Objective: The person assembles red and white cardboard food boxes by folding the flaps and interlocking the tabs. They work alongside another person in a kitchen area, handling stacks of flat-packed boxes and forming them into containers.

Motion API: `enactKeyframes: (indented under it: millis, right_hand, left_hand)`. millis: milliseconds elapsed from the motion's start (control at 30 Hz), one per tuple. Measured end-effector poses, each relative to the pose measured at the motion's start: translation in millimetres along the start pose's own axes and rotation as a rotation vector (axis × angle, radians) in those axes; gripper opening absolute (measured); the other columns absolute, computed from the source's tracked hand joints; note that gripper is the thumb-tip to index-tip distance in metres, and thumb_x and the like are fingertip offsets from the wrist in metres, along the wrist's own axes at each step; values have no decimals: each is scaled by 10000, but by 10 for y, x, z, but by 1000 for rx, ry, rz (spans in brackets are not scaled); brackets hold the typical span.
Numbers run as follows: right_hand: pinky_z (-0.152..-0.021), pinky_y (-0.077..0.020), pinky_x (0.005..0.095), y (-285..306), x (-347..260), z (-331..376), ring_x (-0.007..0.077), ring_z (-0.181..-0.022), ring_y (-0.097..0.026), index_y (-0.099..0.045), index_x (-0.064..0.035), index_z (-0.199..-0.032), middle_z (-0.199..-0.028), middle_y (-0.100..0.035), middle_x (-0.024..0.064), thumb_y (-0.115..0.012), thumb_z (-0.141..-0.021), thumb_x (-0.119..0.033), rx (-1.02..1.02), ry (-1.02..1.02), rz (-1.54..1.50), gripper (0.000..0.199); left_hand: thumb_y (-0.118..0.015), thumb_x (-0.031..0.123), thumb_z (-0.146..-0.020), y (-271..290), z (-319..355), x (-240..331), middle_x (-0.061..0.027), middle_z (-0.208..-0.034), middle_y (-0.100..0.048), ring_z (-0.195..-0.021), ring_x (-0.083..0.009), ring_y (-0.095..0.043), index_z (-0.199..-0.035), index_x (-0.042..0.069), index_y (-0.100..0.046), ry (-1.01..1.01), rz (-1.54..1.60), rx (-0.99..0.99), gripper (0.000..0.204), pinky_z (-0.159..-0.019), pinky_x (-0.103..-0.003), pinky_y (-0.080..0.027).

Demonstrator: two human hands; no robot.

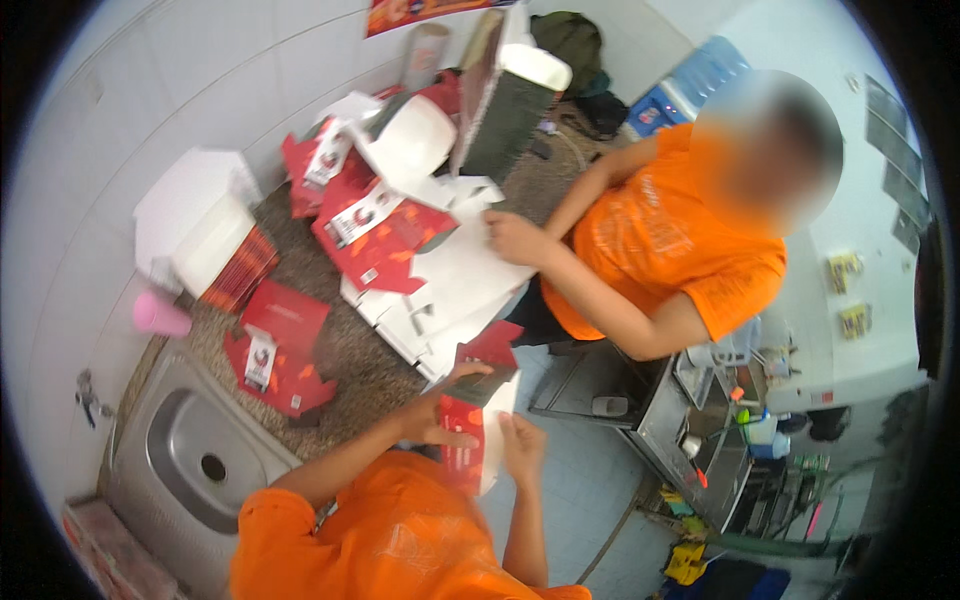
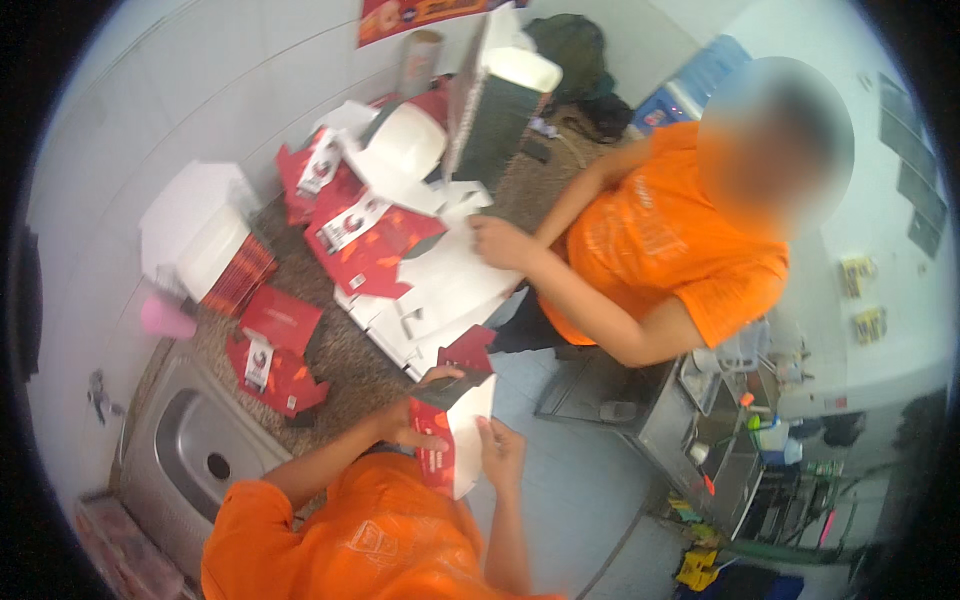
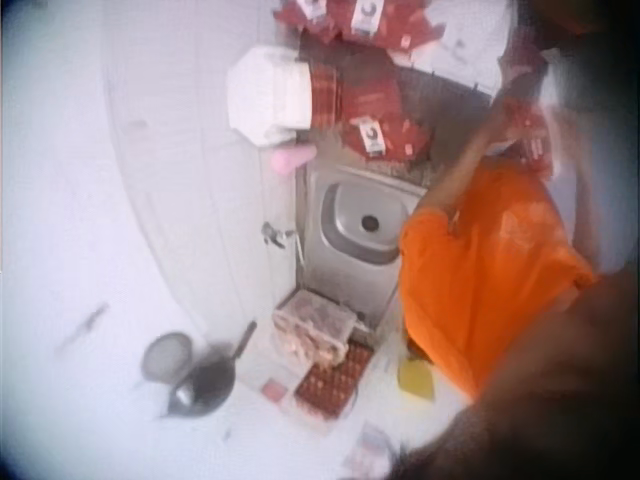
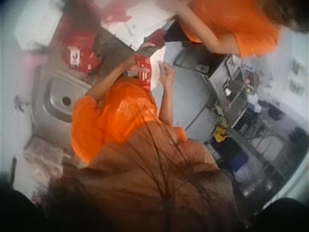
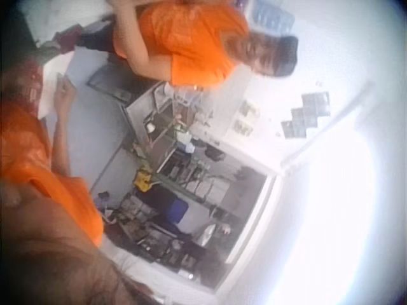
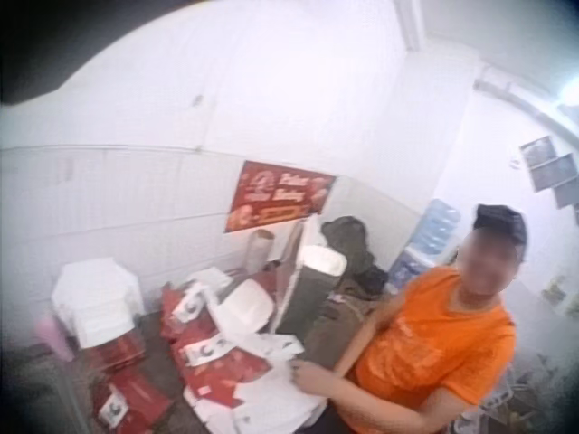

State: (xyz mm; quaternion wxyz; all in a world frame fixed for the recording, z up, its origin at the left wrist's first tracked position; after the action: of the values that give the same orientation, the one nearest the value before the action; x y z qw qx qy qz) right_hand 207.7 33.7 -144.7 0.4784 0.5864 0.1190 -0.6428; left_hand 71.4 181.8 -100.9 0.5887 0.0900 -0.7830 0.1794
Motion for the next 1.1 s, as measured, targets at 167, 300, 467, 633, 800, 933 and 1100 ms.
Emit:
enactKeyframes:
  millis: [167, 300, 467, 633, 800, 933, 1100]
  right_hand:
    - [-715, -494, 251, 4, -304, 24, 59, -796, -608, -752, 38, -1103, -845, -725, 7, -654, -1011, -182, -41, 110, 159, 258]
    - [-971, -479, 322, 92, -334, -26, 165, -1094, -637, -656, 37, -1295, -1127, -718, 140, -624, -1023, -210, 18, 154, 210, 368]
    - [-1230, -242, 449, 47, -551, 16, 329, -1517, -289, -138, -55, -1633, -1665, -235, 203, -513, -1009, -598, 116, 280, -160, 908]
    - [-1220, -238, 462, -334, -664, -66, 342, -1529, -244, -60, -61, -1639, -1670, -157, 235, -622, -922, -657, -42, 339, -174, 1089]
    - [-1211, -238, 472, -503, -876, -223, 358, -1540, -194, -93, -42, -1633, -1660, -130, 266, -645, -953, -553, -234, 391, -118, 1014]
    - [-1217, -212, 497, -908, -1308, -127, 411, -1547, -144, -126, -46, -1631, -1659, -86, 295, -587, -1005, -482, -407, 612, 177, 891]
    - [-1220, -186, 511, -1207, -1697, -81, 432, -1540, -149, -298, -72, -1582, -1651, -95, 297, -561, -1026, -439, -547, 666, 207, 716]
  left_hand:
    - [-931, 177, -700, 19, 75, 17, -58, -1384, -469, -1267, -186, -463, -1488, 118, -355, -22, 206, 64, 977, -1073, -353, -388]
    - [-910, 158, -729, 248, 56, 143, -39, -1330, -475, -1250, -179, -461, -1398, 129, -390, -9, 195, 73, 848, -1068, -347, -375]
    - [-882, 193, -762, 783, 320, 81, -82, -1428, -429, -1384, -233, -391, -1536, 75, -311, -112, 279, 587, 969, -1170, -390, -297]
    - [-893, 224, -756, 702, 374, 323, -138, -1553, -377, -1464, -280, -349, -1544, 63, -407, -138, 78, 469, 939, -1206, -410, -281]
    - [-871, 288, -804, 938, 601, 122, -202, -1613, -219, -1505, -337, -253, -1596, 58, -264, -11, -57, 486, 1023, -1231, -452, -225]
    - [-697, 323, -961, 1145, 837, 189, -231, -1668, -31, -1562, -383, -54, -1637, 61, -6, -35, -125, 437, 1001, -1251, -500, -119]
    - [-473, 418, -1070, 1196, 1109, 241, -219, -1683, 96, -1564, -411, 46, -1639, 77, 26, 225, -335, 333, 830, -1246, -536, -81]
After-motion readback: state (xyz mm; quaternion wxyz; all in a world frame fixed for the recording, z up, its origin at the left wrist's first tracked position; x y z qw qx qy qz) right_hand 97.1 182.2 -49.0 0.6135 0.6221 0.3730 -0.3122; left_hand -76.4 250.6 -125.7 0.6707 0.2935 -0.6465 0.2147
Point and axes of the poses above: each hand's wrist, its own z-axis away from the middle knuckle, its own y-axis out of the back of the hand, x = y × z, the point moved 10 cm from there along -z, towards the middle knuckle
